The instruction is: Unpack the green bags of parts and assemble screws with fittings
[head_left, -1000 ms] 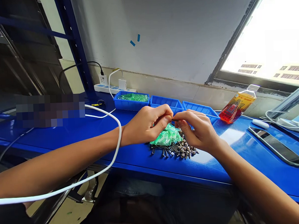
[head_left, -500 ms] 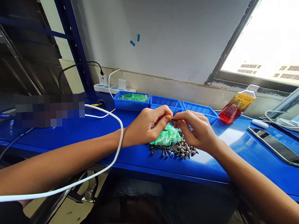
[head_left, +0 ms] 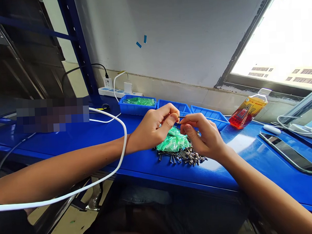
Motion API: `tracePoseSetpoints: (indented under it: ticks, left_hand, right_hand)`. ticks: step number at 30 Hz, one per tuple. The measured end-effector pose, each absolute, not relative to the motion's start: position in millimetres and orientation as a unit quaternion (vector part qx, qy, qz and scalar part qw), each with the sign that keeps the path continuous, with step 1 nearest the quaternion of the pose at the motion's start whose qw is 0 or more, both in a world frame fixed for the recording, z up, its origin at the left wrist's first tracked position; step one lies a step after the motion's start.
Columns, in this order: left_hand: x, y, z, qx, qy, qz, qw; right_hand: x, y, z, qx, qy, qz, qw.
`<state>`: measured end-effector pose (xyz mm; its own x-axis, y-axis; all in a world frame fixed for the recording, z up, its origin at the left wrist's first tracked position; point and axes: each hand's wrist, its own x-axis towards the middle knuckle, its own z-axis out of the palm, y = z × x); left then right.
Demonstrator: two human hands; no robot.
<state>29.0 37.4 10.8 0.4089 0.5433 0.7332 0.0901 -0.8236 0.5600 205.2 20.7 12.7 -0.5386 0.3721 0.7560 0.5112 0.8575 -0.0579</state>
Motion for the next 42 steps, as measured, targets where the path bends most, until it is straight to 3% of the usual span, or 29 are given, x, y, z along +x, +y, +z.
tracePoseSetpoints:
  ticks: [8,24,34,42]
  left_hand:
    - [28,41,13,0.788,0.209,0.526,0.242]
    - [24,42,23,0.879,0.247,0.374,0.164]
    - [18,53,20,0.894,0.230,0.383,-0.025]
    - [16,55,19,0.900,0.208,0.371,-0.099]
  right_hand:
    - [201,14,14,-0.264,-0.874,-0.016,0.408]
    - [201,17,16,-0.347,-0.838,-0.042,0.419]
    - [196,21,19,-0.418,-0.799,0.093,0.423]
    - [196,21,21,-0.443,-0.784,0.146,0.410]
